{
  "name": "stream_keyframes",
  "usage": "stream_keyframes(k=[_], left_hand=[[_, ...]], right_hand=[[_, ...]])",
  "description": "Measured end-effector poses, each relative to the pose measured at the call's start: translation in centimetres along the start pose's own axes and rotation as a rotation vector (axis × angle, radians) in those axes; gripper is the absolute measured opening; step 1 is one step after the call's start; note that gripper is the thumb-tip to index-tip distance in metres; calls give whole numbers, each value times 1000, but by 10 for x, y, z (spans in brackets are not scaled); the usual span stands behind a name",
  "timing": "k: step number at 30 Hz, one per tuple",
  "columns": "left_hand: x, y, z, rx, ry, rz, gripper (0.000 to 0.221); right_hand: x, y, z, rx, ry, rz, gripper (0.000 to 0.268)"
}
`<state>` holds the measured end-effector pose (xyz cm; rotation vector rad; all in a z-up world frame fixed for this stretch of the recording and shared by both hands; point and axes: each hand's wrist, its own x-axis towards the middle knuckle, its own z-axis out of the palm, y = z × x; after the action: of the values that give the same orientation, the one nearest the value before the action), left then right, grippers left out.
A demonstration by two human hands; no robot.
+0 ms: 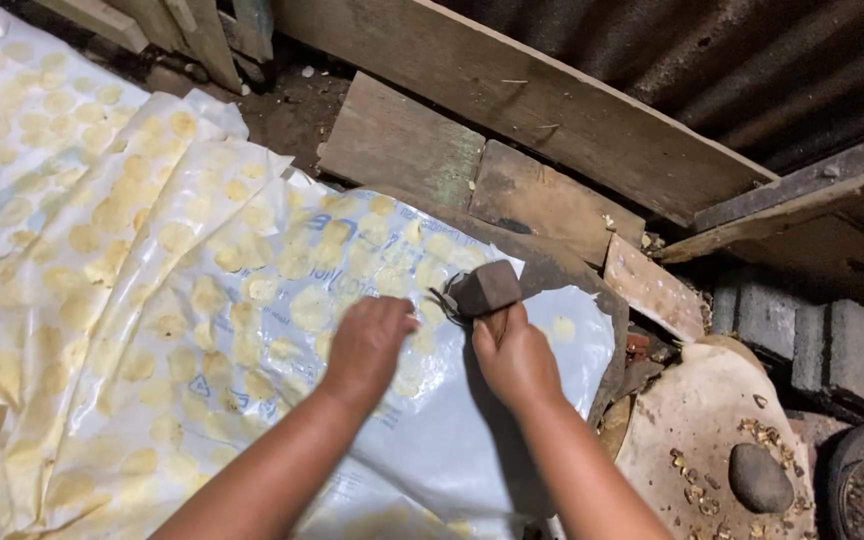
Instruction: Processing nuts by cracking shells with a hammer and flattening kernels on a stone base
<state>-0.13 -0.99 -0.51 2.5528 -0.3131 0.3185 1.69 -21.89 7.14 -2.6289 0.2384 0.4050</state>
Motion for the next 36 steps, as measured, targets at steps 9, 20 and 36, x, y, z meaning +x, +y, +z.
stream_keyframes(k=[9,20,36], left_hand=[[16,45,51,-18,-23,89,15],[20,4,-23,205,141,-86,46],[19,-18,-25,340,-305,-335,80]], right_hand=[[-76,-23,-118,370,301,-149,17],[-28,10,-17,-38,5,13,44],[-31,14,-21,26,-44,93,53]])
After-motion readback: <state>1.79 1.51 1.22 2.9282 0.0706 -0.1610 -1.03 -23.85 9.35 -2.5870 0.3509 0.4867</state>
